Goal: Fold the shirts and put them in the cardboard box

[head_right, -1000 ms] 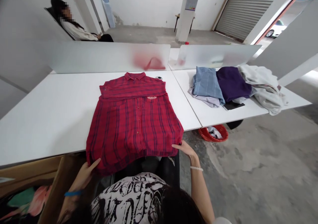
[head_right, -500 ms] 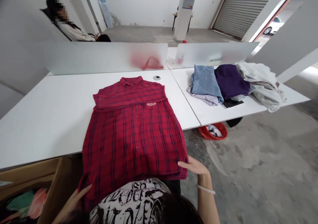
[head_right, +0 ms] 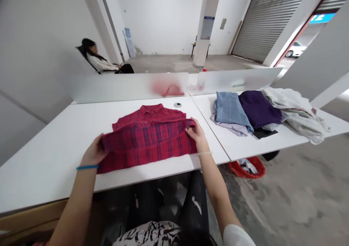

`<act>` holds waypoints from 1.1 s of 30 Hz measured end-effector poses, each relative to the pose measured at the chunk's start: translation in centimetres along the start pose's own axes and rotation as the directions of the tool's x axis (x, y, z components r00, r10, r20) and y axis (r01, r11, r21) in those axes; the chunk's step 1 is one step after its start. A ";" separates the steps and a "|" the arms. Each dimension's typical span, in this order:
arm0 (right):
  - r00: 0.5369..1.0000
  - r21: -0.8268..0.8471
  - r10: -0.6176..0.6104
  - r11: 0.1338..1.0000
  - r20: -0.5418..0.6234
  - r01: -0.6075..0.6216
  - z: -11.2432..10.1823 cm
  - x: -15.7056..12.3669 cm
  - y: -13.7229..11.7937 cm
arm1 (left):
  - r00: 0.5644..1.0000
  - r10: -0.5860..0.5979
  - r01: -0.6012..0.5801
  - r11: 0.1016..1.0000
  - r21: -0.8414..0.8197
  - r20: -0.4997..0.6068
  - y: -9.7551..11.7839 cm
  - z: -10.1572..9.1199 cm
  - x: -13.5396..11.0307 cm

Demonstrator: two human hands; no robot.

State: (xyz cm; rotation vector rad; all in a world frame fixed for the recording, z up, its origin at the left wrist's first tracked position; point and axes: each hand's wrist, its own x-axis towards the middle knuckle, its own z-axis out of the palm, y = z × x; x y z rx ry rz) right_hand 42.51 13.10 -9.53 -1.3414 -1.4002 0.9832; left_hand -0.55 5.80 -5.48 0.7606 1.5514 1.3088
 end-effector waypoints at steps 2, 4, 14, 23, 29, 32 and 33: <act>1.000 -0.113 -0.025 0.993 0.015 0.027 2.3 4.5 -1.6 | 0.980 0.197 -0.200 0.948 0.247 0.037 1.8 2.9 3.6; 0.999 -0.212 -0.030 0.976 0.037 0.037 4.4 7.1 -2.0 | 0.954 0.294 -0.291 0.878 0.380 0.051 2.0 5.2 6.0; 0.992 -0.761 0.019 0.644 0.127 0.086 7.2 7.6 2.2 | 0.854 0.495 -0.289 0.195 0.937 0.160 -4.6 6.3 10.5; 0.970 -0.853 -0.017 0.472 0.242 0.221 5.4 1.4 2.8 | 0.836 0.483 -0.362 0.131 0.923 0.259 -7.4 2.4 5.0; 0.932 -0.805 -0.136 0.473 0.336 0.359 3.1 -3.8 3.6 | 0.877 0.447 -0.358 0.364 0.860 0.176 -8.1 -3.6 3.1; 0.945 -0.820 -0.141 0.470 0.295 0.326 3.2 -3.9 3.1 | 0.927 0.367 -0.225 0.399 0.889 0.070 -6.2 -3.4 4.4; 0.947 -0.823 -0.139 0.470 0.289 0.319 3.4 -3.8 2.8 | 0.941 0.334 -0.185 0.402 0.897 0.044 -5.5 -3.0 5.0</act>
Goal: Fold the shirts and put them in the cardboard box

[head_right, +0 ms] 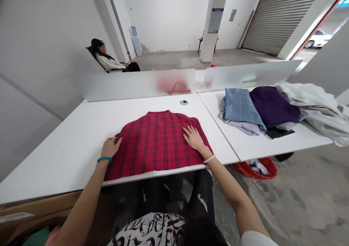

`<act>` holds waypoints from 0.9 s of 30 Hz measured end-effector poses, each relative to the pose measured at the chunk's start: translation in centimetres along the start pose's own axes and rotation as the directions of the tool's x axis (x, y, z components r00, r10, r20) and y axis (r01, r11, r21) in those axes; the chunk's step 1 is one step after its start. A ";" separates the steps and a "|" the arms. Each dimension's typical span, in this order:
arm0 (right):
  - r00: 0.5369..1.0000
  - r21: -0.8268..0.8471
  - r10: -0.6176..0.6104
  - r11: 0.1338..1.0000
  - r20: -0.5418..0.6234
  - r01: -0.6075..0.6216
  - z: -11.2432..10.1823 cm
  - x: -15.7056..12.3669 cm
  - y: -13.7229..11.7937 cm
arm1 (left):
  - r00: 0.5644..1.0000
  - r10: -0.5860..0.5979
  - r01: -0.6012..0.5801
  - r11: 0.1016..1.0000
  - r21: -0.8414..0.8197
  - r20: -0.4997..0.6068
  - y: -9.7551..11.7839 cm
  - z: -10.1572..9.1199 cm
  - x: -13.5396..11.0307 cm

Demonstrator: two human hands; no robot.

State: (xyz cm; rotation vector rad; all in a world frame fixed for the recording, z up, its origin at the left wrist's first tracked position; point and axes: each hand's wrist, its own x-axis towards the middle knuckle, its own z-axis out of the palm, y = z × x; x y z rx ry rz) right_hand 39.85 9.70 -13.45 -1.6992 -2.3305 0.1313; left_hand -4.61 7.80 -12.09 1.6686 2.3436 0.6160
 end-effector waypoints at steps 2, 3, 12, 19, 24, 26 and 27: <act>1.000 0.000 -0.001 1.000 -0.007 0.001 -0.5 0.0 -0.5 | 0.998 -0.049 0.049 0.999 0.004 0.039 0.9 -0.3 1.6; 1.000 0.000 -0.009 1.000 -0.022 0.009 -0.8 -0.2 -0.9 | 0.997 -0.060 0.060 0.998 -0.003 0.051 1.2 -0.4 2.2; 0.981 0.041 -0.056 0.997 -0.184 0.065 -1.1 -9.1 -3.4 | 0.985 -0.170 0.171 0.982 -0.078 0.023 0.3 -1.7 2.3; 0.904 0.272 0.099 0.962 -0.417 0.020 -0.4 -14.6 -4.3 | 0.990 -0.105 0.106 0.994 0.005 -0.096 2.8 -4.0 2.0; 0.907 0.264 -0.063 0.946 -0.417 0.187 -1.7 -14.6 -8.7 | 0.864 0.501 -0.499 0.866 0.048 -0.057 9.9 -1.4 -5.8; 0.917 0.179 -0.190 0.948 -0.351 0.264 -2.1 -13.2 -10.2 | 0.697 0.717 -0.717 0.697 0.021 0.019 11.9 1.1 -9.8; 0.921 0.142 -0.236 0.946 -0.310 0.291 -2.2 -12.2 -10.8 | 0.614 0.787 -0.789 0.615 0.003 0.064 12.5 2.4 -11.6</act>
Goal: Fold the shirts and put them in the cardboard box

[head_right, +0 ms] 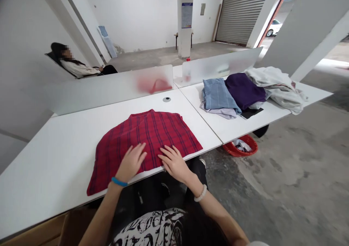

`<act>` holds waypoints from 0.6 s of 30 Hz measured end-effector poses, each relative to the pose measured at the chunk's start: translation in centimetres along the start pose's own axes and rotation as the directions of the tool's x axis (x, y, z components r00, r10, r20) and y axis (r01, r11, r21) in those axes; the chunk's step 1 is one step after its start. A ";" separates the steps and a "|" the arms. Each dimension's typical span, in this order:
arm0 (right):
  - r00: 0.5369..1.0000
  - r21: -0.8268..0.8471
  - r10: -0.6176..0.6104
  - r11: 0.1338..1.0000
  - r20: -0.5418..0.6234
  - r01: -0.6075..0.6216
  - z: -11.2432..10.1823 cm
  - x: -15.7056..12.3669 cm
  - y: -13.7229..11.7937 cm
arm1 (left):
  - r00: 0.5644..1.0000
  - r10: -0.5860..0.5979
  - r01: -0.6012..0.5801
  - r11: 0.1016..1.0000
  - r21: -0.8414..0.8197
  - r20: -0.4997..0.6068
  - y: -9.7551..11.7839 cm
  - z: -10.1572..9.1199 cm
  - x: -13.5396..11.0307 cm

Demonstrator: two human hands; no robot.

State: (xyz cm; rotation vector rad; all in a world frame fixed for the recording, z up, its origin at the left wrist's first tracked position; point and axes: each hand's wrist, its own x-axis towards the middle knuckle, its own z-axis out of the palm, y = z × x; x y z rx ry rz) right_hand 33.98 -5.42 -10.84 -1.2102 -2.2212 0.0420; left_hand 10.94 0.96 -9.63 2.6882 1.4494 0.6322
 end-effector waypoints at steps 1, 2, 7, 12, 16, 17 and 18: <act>0.998 -0.028 -0.028 0.999 0.049 0.029 0.4 0.9 -0.1 | 0.996 0.078 -0.077 0.997 -0.006 0.037 1.3 1.2 -0.5; 0.994 -0.057 -0.049 0.997 0.095 0.055 0.8 1.8 0.1 | 0.989 0.131 -0.131 0.991 -0.006 0.070 2.1 2.2 -1.0; 0.956 -0.137 -0.125 0.976 0.267 0.166 2.5 3.2 2.5 | 0.969 0.173 -0.189 0.979 0.079 0.176 0.5 3.2 -3.5; 0.961 -0.155 0.038 0.988 0.273 0.005 1.5 1.4 6.9 | 0.985 -0.052 0.015 0.976 0.219 0.165 -4.6 0.7 -7.2; 0.952 -0.017 0.304 0.953 0.021 -0.304 0.1 -1.4 9.2 | 0.968 -0.236 0.201 0.937 0.287 0.091 -5.2 -0.4 -8.8; 0.929 0.037 0.365 0.931 -0.060 -0.363 -0.2 -2.3 9.3 | 0.966 -0.246 0.216 0.933 0.287 0.072 -4.4 -0.5 -8.6; 0.892 0.103 0.427 0.904 -0.150 -0.415 -0.5 -3.3 9.2 | 0.971 -0.233 0.207 0.939 0.275 0.063 -3.3 -0.5 -8.2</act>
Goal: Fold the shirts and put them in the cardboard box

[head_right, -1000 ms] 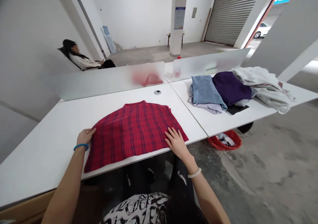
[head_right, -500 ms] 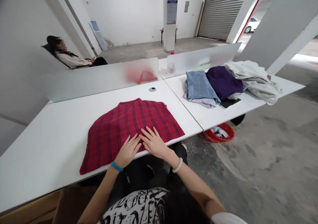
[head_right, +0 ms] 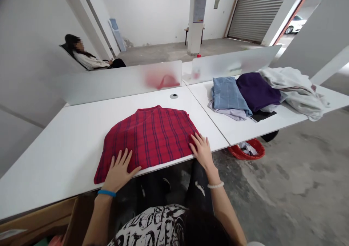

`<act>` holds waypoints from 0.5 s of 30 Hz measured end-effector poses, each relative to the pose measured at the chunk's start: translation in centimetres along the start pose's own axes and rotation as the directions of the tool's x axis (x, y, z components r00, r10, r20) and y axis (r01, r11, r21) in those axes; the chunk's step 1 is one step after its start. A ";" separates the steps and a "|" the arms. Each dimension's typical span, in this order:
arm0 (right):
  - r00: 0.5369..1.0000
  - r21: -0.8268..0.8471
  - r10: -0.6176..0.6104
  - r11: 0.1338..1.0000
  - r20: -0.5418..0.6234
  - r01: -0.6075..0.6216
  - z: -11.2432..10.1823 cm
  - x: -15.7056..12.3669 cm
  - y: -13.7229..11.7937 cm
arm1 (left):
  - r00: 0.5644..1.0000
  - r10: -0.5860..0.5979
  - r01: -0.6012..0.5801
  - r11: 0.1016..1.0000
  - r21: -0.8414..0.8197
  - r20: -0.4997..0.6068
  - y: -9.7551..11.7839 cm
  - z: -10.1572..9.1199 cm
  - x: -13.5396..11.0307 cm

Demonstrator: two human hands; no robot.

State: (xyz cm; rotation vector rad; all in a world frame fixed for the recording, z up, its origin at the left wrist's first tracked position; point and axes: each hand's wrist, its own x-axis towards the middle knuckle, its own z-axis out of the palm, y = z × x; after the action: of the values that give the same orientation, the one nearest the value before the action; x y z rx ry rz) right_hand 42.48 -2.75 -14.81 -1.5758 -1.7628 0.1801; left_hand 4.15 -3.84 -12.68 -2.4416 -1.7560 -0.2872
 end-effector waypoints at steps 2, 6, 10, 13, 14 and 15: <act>0.966 0.167 0.169 0.977 -0.197 -0.136 -0.7 -2.0 0.0 | 0.993 0.113 -0.114 0.992 -0.060 -0.020 3.3 -0.7 0.9; 0.785 0.537 0.541 0.776 -0.300 -0.330 -0.9 -5.8 -1.7 | 0.894 0.445 -0.440 0.857 -0.267 -0.046 11.6 -1.6 3.9; 0.831 0.551 0.531 0.749 -0.166 -0.368 -0.5 -7.7 -3.9 | 0.865 0.500 -0.478 0.794 -0.376 -0.043 18.1 -0.8 7.1; 0.868 0.495 0.486 0.783 -0.107 -0.377 -0.5 -8.4 -4.5 | 0.896 0.442 -0.428 0.837 -0.340 -0.040 20.4 0.5 8.9; 0.871 0.492 0.483 0.781 -0.084 -0.386 -0.4 -8.6 -4.4 | 0.905 0.422 -0.412 0.847 -0.335 -0.046 20.7 0.9 9.5; 0.872 0.496 0.486 0.772 -0.056 -0.398 -0.3 -8.7 -4.3 | 0.912 0.406 -0.399 0.851 -0.341 -0.054 20.9 1.3 9.9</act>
State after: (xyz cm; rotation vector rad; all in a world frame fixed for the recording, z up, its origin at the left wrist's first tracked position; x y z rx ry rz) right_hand 38.88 -11.74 -15.92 -1.5524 -1.0645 0.6289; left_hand 27.14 -1.10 -11.45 -2.9888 -1.2279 -0.5654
